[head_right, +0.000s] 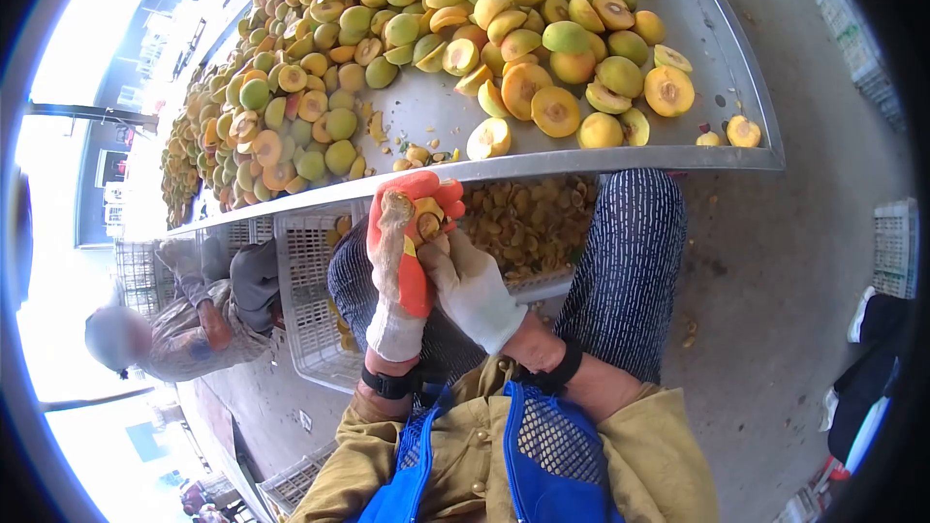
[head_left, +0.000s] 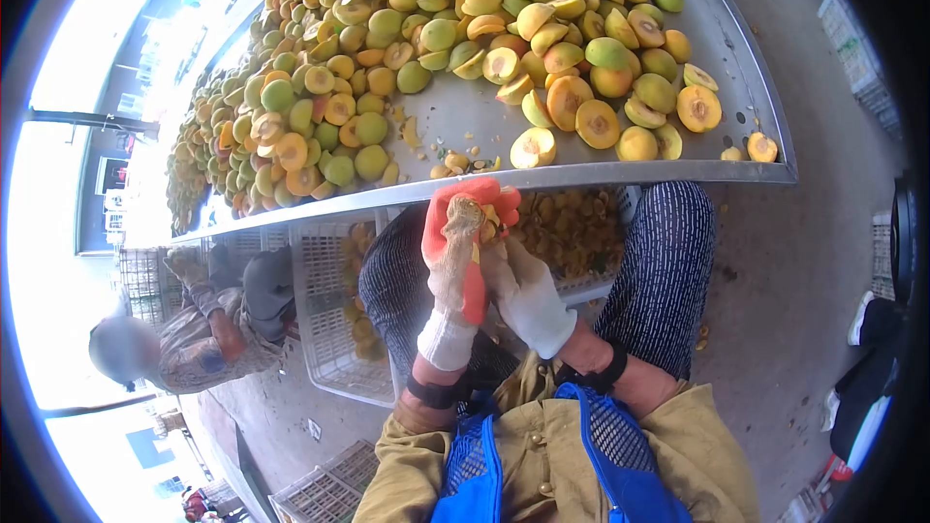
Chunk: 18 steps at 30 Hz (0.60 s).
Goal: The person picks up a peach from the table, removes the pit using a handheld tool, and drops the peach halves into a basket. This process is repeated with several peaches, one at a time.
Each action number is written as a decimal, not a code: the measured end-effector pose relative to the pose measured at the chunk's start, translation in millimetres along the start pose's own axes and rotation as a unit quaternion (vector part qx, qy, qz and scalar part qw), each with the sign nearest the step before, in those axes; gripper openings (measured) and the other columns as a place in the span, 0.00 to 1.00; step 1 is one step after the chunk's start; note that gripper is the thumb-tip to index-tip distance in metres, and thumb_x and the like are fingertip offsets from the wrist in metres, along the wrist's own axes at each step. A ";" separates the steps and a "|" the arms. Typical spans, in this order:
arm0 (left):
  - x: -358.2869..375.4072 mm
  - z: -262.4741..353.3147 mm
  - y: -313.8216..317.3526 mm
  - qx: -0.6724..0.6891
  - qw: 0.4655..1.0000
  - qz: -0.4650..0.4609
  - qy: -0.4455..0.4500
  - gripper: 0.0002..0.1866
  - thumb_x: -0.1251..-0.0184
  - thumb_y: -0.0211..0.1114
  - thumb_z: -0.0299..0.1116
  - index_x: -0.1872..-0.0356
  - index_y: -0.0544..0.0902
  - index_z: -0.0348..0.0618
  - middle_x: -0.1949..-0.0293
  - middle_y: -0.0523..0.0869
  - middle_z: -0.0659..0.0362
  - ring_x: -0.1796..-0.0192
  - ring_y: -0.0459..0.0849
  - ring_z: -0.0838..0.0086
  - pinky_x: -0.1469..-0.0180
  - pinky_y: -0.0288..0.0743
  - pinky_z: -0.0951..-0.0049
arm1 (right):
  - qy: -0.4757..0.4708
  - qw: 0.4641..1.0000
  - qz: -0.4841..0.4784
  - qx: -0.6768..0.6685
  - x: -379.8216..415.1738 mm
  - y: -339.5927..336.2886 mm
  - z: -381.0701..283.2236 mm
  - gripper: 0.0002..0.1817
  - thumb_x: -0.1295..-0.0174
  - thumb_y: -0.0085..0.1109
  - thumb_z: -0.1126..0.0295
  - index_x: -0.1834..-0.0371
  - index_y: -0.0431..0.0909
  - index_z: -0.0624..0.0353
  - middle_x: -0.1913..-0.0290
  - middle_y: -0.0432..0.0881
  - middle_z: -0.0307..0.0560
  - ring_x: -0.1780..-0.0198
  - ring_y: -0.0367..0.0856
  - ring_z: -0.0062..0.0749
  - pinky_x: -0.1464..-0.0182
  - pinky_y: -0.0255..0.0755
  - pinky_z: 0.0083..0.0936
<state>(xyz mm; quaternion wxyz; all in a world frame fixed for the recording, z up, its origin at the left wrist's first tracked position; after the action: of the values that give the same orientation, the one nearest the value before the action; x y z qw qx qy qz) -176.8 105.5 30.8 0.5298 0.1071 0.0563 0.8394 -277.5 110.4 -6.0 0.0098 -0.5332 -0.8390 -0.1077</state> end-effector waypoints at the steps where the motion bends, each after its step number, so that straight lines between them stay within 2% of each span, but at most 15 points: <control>1: -0.4 -0.7 0.3 -0.005 1.000 0.012 -0.008 0.22 0.19 0.56 0.51 0.45 0.82 0.41 0.52 0.90 0.50 0.53 0.89 0.65 0.48 0.80 0.67 | -0.012 1.000 -0.008 0.000 0.0 -0.3 0.5 0.14 0.20 0.51 0.62 0.44 0.77 0.61 0.59 0.84 0.62 0.58 0.86 0.61 0.59 0.79 0.40; 6: 2.2 -5.1 -9.0 0.010 1.000 0.001 -0.016 0.22 0.20 0.57 0.51 0.46 0.82 0.41 0.56 0.91 0.51 0.57 0.90 0.65 0.50 0.81 0.66 | -0.108 0.990 -0.073 0.054 -1.0 -2.3 18.9 0.14 0.21 0.53 0.62 0.44 0.76 0.61 0.65 0.81 0.59 0.63 0.84 0.57 0.60 0.80 0.40; 9: 2.5 -6.1 -10.5 0.000 1.000 0.004 -0.020 0.21 0.20 0.57 0.50 0.48 0.82 0.41 0.58 0.90 0.52 0.58 0.90 0.65 0.53 0.83 0.67 | -0.235 0.968 -0.049 0.077 -6.2 -1.2 21.6 0.19 0.20 0.51 0.54 0.49 0.76 0.62 0.73 0.79 0.49 0.75 0.81 0.45 0.72 0.76 0.33; 10: 2.3 -6.2 -10.4 -0.007 1.000 0.008 -0.023 0.21 0.20 0.57 0.50 0.49 0.82 0.41 0.58 0.90 0.52 0.58 0.90 0.65 0.54 0.83 0.67 | -0.068 0.990 -0.117 -0.023 -8.7 -5.6 14.1 0.21 0.20 0.51 0.51 0.52 0.76 0.61 0.75 0.76 0.45 0.79 0.77 0.38 0.76 0.71 0.30; 11: 2.5 -5.3 -10.8 -0.015 1.000 -0.009 -0.012 0.20 0.20 0.57 0.50 0.49 0.82 0.41 0.59 0.90 0.52 0.58 0.90 0.65 0.55 0.83 0.67 | 0.103 0.970 -0.181 -0.122 -6.3 -14.8 -5.3 0.22 0.20 0.50 0.48 0.55 0.75 0.59 0.77 0.74 0.41 0.82 0.73 0.31 0.80 0.67 0.27; 12: 2.2 -3.4 -11.9 -0.023 0.999 -0.025 0.001 0.20 0.20 0.56 0.50 0.50 0.82 0.41 0.60 0.89 0.52 0.58 0.90 0.65 0.57 0.83 0.67 | 0.268 0.908 -0.237 -0.216 -2.6 -19.9 -13.9 0.25 0.20 0.49 0.44 0.59 0.74 0.58 0.79 0.71 0.37 0.86 0.70 0.25 0.84 0.63 0.23; 15: 0.2 -1.7 -10.0 0.015 0.998 -0.060 0.018 0.19 0.21 0.59 0.47 0.52 0.82 0.38 0.61 0.90 0.49 0.59 0.90 0.63 0.57 0.84 0.68 | 0.317 0.812 -0.319 -0.371 -0.9 -25.9 -4.3 0.29 0.23 0.47 0.35 0.65 0.69 0.52 0.82 0.64 0.30 0.89 0.57 0.13 0.88 0.50 0.17; 18: -0.3 4.7 -7.0 0.040 0.997 -0.073 -0.006 0.19 0.22 0.60 0.46 0.53 0.82 0.36 0.62 0.89 0.48 0.60 0.90 0.62 0.56 0.84 0.67 | 0.303 0.825 -0.340 -0.335 -4.7 -29.2 -12.6 0.31 0.27 0.50 0.32 0.67 0.68 0.50 0.83 0.60 0.29 0.89 0.57 0.13 0.88 0.51 0.16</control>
<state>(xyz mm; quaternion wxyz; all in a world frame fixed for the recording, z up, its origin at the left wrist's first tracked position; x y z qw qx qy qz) -169.4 108.1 33.8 0.5853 0.1287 0.0942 0.7950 -303.0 91.8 0.7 0.0473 -0.1249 -0.8343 -0.5349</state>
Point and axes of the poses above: each hand's wrist, its own x-axis away from the middle knuckle, its own y-axis out of the palm, z = x × y, the point moved 2 cm from there along -x, towards the middle knuckle
